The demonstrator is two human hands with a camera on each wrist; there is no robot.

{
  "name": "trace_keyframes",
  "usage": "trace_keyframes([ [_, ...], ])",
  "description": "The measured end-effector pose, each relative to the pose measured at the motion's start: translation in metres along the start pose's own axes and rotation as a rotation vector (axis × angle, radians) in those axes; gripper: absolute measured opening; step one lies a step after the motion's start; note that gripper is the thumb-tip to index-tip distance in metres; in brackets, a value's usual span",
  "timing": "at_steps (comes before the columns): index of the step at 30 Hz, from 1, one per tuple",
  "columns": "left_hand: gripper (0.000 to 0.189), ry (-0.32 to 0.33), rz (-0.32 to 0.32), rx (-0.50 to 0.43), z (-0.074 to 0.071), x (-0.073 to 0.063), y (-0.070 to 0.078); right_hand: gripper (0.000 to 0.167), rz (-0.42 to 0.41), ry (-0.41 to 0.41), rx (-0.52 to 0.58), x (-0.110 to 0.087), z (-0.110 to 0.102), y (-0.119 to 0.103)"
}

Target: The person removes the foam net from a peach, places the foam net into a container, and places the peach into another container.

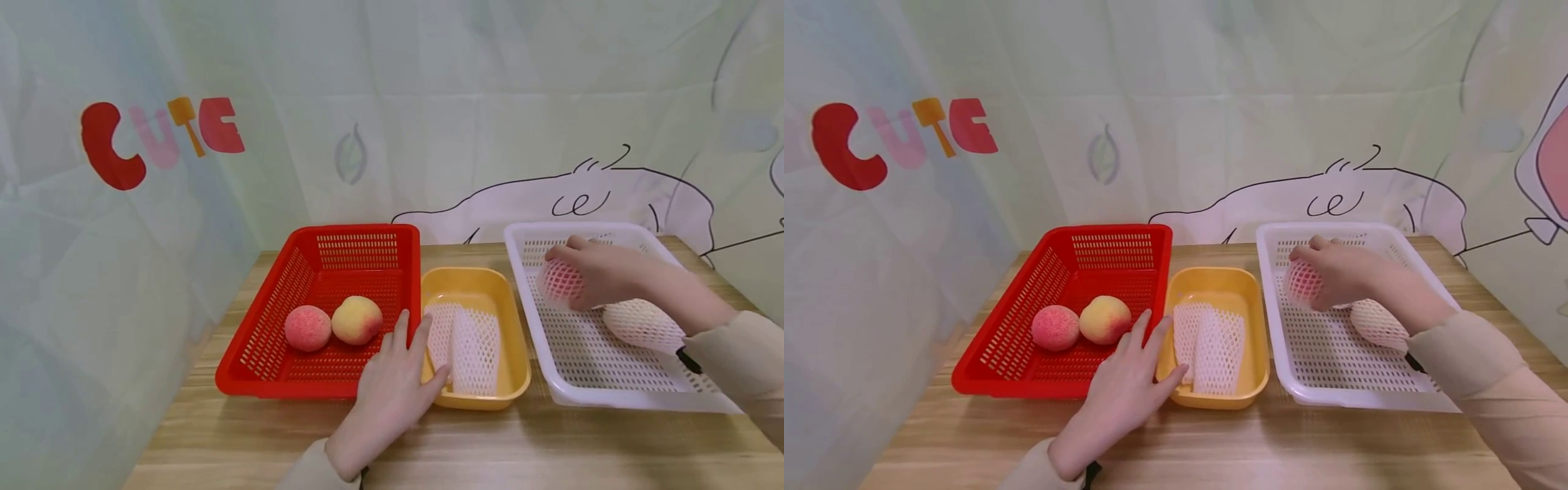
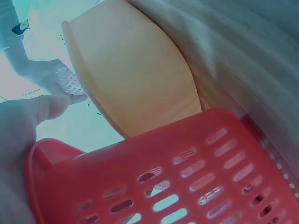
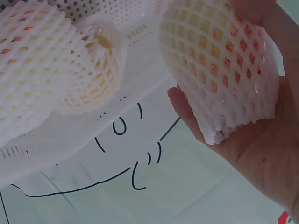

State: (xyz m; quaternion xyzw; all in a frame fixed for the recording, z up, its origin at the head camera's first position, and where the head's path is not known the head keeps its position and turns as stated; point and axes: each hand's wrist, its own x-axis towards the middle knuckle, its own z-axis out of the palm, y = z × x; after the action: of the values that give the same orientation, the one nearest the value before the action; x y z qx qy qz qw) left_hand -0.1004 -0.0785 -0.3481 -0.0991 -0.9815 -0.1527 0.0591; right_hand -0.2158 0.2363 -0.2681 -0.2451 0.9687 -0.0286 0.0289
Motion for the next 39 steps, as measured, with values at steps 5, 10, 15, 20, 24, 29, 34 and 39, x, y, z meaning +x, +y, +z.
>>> trace_keyframes([
  [5,0.076,0.0,-0.001,-0.033,-0.003,0.0,0.001,0.074,-0.001,0.021,0.01,-0.013,-0.011,-0.008],
  [10,0.076,-0.007,-0.006,-0.042,-0.003,0.0,0.001,0.074,-0.038,0.053,-0.003,-0.023,-0.018,-0.017],
  [15,0.076,-0.004,-0.001,-0.053,-0.003,0.0,0.001,0.075,-0.057,0.067,-0.012,-0.029,-0.021,-0.026],
  [20,0.075,0.014,0.023,-0.074,-0.003,0.0,0.001,0.076,-0.048,0.072,-0.017,-0.035,-0.024,-0.035],
  [24,0.073,0.007,0.036,-0.089,-0.004,-0.002,0.001,0.076,-0.062,0.079,-0.017,-0.039,-0.027,-0.041],
  [29,0.071,0.045,0.074,-0.088,-0.005,-0.004,0.001,0.077,-0.124,0.112,-0.013,-0.044,-0.029,-0.051],
  [34,0.066,0.116,0.132,-0.127,-0.008,-0.007,0.004,0.076,-0.174,0.13,-0.001,-0.046,-0.031,-0.065],
  [39,0.06,0.138,0.219,-0.264,-0.01,-0.008,0.009,0.075,-0.231,0.157,-0.003,-0.048,-0.03,-0.073],
])
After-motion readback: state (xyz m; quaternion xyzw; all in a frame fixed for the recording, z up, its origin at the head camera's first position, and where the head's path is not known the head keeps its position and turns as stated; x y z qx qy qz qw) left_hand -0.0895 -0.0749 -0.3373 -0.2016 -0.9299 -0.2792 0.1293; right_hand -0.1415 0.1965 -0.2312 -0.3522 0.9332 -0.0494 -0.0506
